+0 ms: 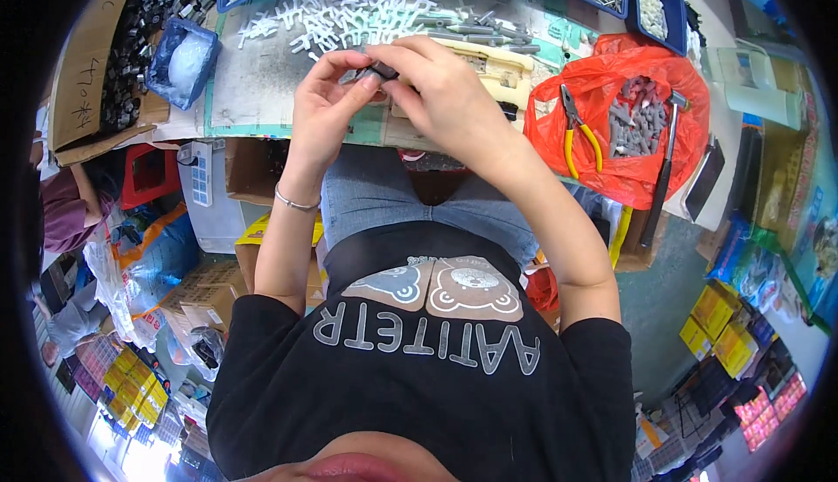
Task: The person assembles small white plastic pins into a black plastic housing on a workbench.
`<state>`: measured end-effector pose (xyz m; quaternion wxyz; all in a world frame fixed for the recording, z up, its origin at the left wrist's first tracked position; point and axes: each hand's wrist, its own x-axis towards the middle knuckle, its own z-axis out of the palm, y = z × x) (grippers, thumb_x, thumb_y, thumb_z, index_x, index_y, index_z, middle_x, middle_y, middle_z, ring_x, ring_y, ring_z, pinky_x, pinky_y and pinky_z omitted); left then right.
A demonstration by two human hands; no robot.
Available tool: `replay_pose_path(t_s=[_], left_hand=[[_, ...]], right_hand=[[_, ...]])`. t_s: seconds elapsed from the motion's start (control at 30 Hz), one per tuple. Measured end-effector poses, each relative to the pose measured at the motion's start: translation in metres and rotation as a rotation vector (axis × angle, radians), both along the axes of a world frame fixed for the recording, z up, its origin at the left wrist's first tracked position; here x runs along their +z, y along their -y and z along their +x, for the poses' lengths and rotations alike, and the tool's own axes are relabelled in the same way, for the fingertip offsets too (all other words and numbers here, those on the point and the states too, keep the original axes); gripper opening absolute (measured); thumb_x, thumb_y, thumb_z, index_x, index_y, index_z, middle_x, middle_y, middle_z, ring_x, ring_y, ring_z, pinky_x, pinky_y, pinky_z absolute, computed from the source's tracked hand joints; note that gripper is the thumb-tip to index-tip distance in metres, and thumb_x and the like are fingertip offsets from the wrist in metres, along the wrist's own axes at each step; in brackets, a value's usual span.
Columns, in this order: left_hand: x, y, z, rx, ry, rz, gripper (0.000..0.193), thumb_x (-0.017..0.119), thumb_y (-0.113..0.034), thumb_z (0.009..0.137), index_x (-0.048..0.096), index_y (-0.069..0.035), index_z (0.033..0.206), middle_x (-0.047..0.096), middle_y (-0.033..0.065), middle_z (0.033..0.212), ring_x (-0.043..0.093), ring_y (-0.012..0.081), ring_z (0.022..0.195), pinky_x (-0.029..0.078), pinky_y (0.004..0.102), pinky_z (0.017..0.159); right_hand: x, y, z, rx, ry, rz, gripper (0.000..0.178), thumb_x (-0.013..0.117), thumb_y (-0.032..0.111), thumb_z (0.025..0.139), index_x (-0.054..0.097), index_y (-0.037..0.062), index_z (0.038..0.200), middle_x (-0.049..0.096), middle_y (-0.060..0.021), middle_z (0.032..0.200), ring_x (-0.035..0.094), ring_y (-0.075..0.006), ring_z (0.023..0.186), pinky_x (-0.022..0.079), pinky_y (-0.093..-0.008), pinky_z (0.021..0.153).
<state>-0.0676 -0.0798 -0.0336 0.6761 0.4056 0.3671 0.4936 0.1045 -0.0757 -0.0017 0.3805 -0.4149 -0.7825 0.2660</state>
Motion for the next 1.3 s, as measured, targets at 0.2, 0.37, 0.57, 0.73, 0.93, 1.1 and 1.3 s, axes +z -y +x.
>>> replay_pose_path(t_s=[0.2,0.37,0.57,0.73,0.93,1.1,1.3], left_hand=[[0.002,0.013,-0.003,0.091,-0.037,0.006,0.025,0.064,-0.002,0.084,0.053,0.002,0.106,0.056,0.0067,0.102,0.061,0.0117,0.082,0.053,0.0236,0.069],[0.014,0.02,-0.014,0.131,-0.707,0.295,0.022,0.068,-0.002,0.081,0.059,0.0,0.102,0.056,0.0064,0.101,0.059,0.0096,0.083,0.048,0.0208,0.064],[0.004,0.024,-0.01,0.21,-0.483,0.424,0.021,0.073,-0.004,0.076,0.065,-0.001,0.095,0.058,0.0072,0.097,0.06,0.0096,0.078,0.05,0.0209,0.06],[-0.001,0.012,0.014,0.128,-0.788,0.924,0.02,0.075,-0.01,0.069,0.067,-0.008,0.087,0.063,0.0028,0.088,0.061,0.0165,0.079,0.047,0.0313,0.065],[-0.001,-0.004,0.008,-0.011,-0.973,1.091,0.019,0.073,-0.017,0.07,0.069,-0.016,0.089,0.065,-0.0011,0.094,0.058,0.0176,0.087,0.038,0.0334,0.078],[0.008,-0.007,-0.001,-0.161,-0.984,1.095,0.026,0.072,-0.013,0.069,0.07,-0.015,0.094,0.063,0.0027,0.103,0.057,0.0217,0.093,0.038,0.0348,0.081],[0.006,-0.014,-0.003,-0.222,-0.929,1.09,0.029,0.072,-0.01,0.067,0.068,-0.014,0.095,0.064,0.0037,0.103,0.058,0.0224,0.094,0.039,0.035,0.079]], right_hand=[[0.002,-0.005,-0.008,-0.006,-0.025,-0.224,0.026,0.063,0.007,0.075,0.06,0.0011,0.1,0.063,-0.0151,0.09,0.061,-0.0329,0.082,0.049,-0.0385,0.075],[-0.022,-0.014,-0.019,-0.072,0.336,0.206,0.024,0.064,0.009,0.069,0.061,0.0056,0.093,0.061,-0.0103,0.079,0.058,-0.0276,0.081,0.043,-0.0387,0.075],[0.009,0.015,0.022,-0.133,0.354,0.075,0.021,0.067,0.012,0.073,0.06,0.0054,0.091,0.059,-0.0097,0.089,0.057,-0.0285,0.086,0.044,-0.0381,0.074],[0.023,0.049,0.056,-0.185,0.475,-0.279,0.016,0.067,0.011,0.075,0.059,0.0032,0.087,0.057,-0.0115,0.086,0.056,-0.0309,0.083,0.045,-0.0399,0.073],[0.014,0.051,0.056,-0.219,0.468,-0.141,0.013,0.066,0.009,0.075,0.058,0.0033,0.083,0.054,-0.0116,0.081,0.056,-0.0299,0.079,0.045,-0.0402,0.07],[0.011,0.053,0.056,-0.193,0.453,-0.069,0.015,0.066,0.008,0.073,0.054,0.0045,0.082,0.051,-0.0109,0.082,0.054,-0.0287,0.079,0.044,-0.0395,0.07],[0.01,0.055,0.061,-0.19,0.437,-0.051,0.012,0.063,0.008,0.074,0.053,0.0041,0.081,0.05,-0.0107,0.082,0.054,-0.0276,0.08,0.044,-0.0379,0.071]])
